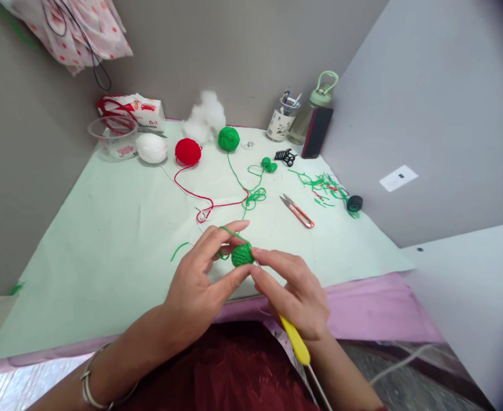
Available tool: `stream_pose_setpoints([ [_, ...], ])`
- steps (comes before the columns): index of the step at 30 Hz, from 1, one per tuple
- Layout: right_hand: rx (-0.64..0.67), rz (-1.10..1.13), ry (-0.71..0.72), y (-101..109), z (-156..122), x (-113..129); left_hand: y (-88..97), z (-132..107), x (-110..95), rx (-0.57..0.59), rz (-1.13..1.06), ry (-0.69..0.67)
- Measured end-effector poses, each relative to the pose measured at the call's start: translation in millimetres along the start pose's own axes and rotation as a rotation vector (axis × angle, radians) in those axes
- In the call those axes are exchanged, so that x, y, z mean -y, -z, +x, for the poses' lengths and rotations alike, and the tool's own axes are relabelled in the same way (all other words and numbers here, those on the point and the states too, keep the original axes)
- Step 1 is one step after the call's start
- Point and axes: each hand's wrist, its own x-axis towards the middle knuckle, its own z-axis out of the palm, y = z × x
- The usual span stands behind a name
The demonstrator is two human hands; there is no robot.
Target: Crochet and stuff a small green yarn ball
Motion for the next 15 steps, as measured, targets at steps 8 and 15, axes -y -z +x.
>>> stream_pose_setpoints([
  [8,-0.202,0.326,-0.186,-11.4,-12.1,-2.6,3.0,6.8,-0.5,0.083,-0.387,0.210],
  [15,-0.147,0.310,-0.178,-12.8,-11.6,-7.1,1.3,9.2,-2.1,0.062,-0.407,0.290],
])
